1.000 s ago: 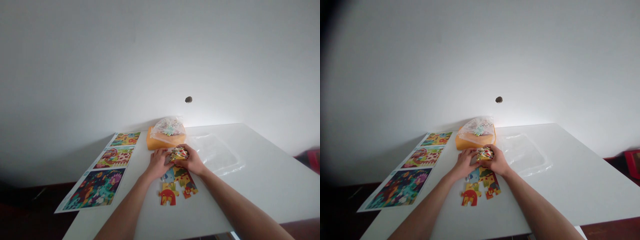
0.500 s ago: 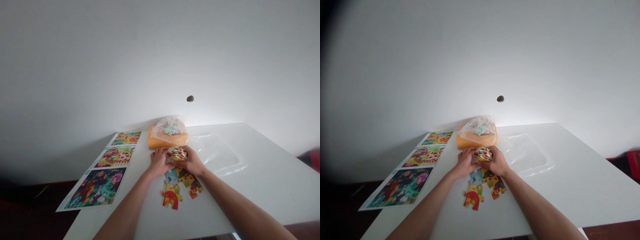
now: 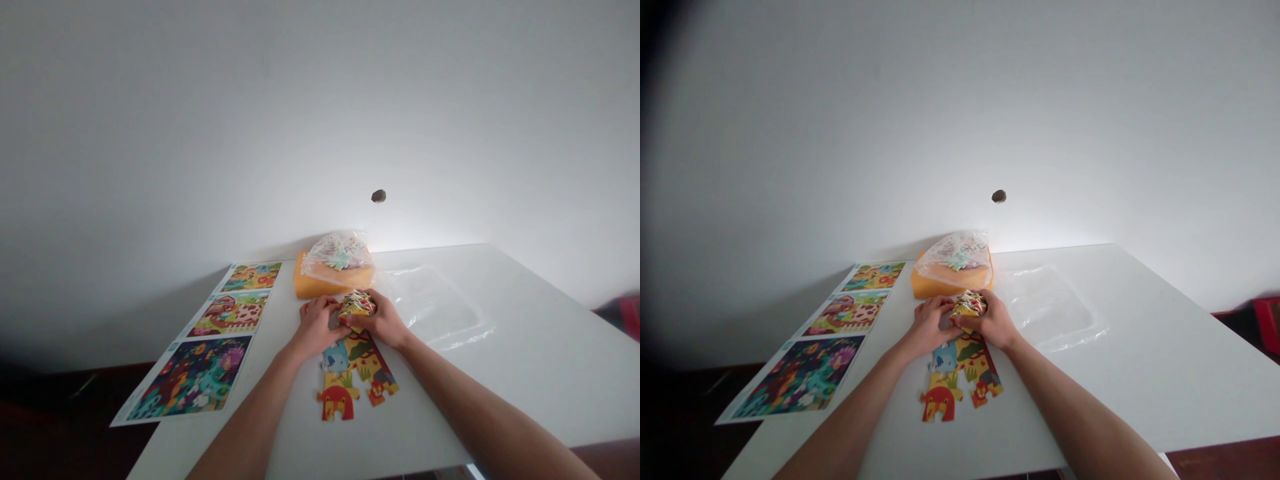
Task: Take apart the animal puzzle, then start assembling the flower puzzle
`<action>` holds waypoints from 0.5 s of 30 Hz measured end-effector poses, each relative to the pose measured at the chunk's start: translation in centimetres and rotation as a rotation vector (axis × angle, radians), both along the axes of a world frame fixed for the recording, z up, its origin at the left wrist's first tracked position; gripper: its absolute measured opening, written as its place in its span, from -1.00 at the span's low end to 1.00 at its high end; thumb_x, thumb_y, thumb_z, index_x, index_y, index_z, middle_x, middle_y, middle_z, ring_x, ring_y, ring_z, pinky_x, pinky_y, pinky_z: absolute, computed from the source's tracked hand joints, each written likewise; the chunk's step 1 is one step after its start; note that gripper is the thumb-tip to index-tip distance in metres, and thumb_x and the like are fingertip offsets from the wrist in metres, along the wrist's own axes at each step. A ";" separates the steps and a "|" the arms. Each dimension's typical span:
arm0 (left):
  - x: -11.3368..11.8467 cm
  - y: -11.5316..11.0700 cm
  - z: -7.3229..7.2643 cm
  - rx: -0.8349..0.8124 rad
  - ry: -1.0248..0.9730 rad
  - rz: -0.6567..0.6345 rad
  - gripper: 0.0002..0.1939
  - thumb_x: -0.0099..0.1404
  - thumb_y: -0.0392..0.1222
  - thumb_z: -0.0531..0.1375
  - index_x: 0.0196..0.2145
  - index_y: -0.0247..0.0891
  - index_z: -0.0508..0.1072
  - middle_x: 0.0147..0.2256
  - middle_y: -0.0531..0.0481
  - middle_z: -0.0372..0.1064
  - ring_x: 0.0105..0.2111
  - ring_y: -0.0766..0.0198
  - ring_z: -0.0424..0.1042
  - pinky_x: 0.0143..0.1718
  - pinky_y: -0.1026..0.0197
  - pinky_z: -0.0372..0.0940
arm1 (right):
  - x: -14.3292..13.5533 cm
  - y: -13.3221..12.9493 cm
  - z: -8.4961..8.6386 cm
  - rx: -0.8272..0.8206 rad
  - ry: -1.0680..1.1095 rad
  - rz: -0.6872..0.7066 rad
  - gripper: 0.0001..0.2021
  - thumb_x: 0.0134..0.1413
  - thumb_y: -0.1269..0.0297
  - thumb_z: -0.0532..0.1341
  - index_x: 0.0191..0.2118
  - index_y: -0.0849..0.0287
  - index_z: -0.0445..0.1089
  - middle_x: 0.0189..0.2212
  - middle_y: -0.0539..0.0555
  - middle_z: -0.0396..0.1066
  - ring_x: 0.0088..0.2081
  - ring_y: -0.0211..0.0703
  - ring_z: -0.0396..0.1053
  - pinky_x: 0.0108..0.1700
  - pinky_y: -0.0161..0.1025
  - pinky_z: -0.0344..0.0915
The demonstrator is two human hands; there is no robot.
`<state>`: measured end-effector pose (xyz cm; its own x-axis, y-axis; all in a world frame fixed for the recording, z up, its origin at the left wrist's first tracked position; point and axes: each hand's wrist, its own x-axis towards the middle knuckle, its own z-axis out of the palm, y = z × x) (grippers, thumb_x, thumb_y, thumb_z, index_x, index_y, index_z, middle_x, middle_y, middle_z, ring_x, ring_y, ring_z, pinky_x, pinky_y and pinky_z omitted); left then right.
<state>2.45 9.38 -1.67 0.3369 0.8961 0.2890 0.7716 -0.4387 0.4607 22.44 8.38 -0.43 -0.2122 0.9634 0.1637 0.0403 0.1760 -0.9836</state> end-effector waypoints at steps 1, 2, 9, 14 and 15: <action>-0.1 -0.1 0.1 -0.002 0.027 -0.008 -0.52 0.07 0.04 0.35 -0.05 -0.13 0.49 -0.01 -0.11 0.35 0.04 -0.04 0.28 0.08 -0.05 0.08 | 0.0 0.0 0.0 0.007 0.000 -0.008 -0.44 -0.23 0.15 0.45 -0.06 0.20 0.35 -0.23 0.07 0.48 -0.22 -0.07 0.43 -0.16 -0.17 0.36; -0.2 -0.1 0.1 -0.006 0.047 -0.011 -0.49 0.05 0.06 0.36 -0.05 -0.12 0.49 0.01 -0.11 0.34 0.05 -0.05 0.27 0.08 -0.07 0.07 | 0.0 0.0 0.1 0.015 0.002 -0.015 -0.45 -0.23 0.15 0.45 -0.07 0.19 0.34 -0.24 0.06 0.48 -0.22 -0.07 0.43 -0.16 -0.17 0.36; -0.7 0.1 -0.1 -0.040 0.031 -0.021 -0.53 0.04 -0.01 0.37 -0.10 -0.17 0.45 0.05 -0.12 0.32 0.11 -0.07 0.22 0.11 -0.08 0.08 | 0.0 -0.4 1.1 0.050 0.026 -0.063 -0.47 -0.24 0.13 0.46 -0.12 0.18 0.34 -0.28 0.05 0.47 -0.27 -0.10 0.41 -0.22 -0.20 0.35; -0.7 0.2 -0.1 -0.096 -0.118 0.022 -0.56 -0.03 -0.11 0.39 -0.18 -0.18 0.41 -0.06 -0.08 0.40 0.03 -0.04 0.30 0.09 -0.10 0.10 | 0.0 -0.5 0.9 0.018 0.111 0.006 -0.43 -0.25 0.12 0.47 -0.09 0.16 0.33 -0.26 0.05 0.48 -0.25 -0.07 0.42 -0.20 -0.18 0.37; -0.6 0.3 -0.2 -0.113 -0.174 0.041 -0.59 -0.04 -0.14 0.39 -0.22 -0.19 0.41 -0.13 -0.04 0.43 -0.03 -0.01 0.35 0.07 -0.07 0.13 | 0.0 -0.5 0.8 0.014 0.128 0.025 -0.44 -0.24 0.12 0.47 -0.08 0.16 0.33 -0.26 0.06 0.48 -0.24 -0.07 0.43 -0.19 -0.18 0.37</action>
